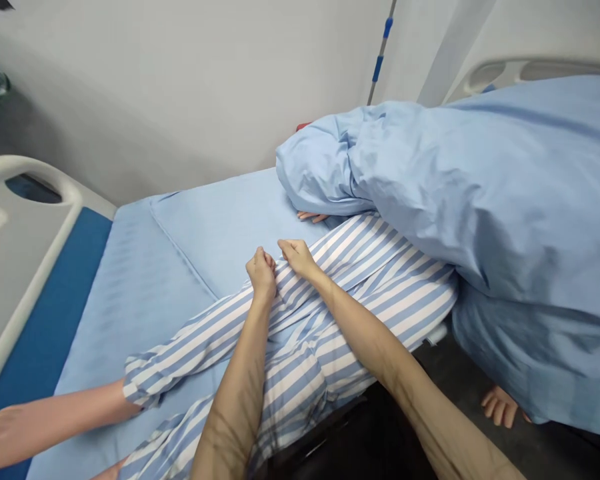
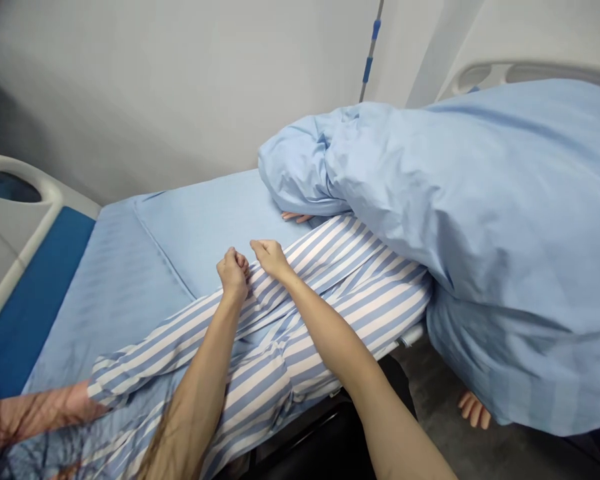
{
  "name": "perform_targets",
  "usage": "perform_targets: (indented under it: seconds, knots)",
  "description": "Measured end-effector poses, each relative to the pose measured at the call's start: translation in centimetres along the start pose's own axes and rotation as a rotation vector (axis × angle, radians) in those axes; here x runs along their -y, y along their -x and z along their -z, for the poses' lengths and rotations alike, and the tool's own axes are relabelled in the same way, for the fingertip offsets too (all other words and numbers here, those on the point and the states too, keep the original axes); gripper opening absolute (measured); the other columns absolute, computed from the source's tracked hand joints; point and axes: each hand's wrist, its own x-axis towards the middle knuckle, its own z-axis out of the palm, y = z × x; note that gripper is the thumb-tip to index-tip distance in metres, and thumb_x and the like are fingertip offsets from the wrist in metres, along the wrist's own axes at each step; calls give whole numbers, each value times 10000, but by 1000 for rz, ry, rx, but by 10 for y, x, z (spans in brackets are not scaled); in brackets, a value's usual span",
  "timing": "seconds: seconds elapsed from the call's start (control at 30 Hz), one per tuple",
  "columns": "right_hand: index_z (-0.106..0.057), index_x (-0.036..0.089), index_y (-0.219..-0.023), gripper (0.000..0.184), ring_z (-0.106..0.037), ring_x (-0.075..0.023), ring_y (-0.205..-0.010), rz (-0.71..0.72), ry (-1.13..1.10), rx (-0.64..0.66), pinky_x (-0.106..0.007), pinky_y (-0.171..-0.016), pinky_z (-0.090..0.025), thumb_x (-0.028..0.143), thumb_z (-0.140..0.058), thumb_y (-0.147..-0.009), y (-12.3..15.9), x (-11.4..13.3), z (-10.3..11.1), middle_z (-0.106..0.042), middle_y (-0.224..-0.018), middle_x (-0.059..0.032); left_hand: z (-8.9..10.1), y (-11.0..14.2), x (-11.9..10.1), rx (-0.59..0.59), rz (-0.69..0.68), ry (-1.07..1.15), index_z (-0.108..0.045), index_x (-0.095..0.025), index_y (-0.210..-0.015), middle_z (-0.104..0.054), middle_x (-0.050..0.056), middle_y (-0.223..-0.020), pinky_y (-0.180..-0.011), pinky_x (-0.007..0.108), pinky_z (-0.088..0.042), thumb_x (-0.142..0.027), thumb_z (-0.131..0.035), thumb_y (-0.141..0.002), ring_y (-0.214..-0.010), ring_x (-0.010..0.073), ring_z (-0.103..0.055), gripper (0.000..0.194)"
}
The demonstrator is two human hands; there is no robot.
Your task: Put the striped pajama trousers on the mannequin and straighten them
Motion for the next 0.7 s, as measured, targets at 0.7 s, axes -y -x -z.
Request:
perform_targets:
  seconds: [0.7]
  knots:
    - [-393,187,-494,457,-361,-71,-506,86,5,-24,-219,-539,-310,398,-460,-893,-28,49,14,-363,-463,55,-20,-12,28,-15,-120,-86,-333,-208,-476,-303,-53,-421,-454,220,-284,-429,-432,-863,-412,70,-311,457]
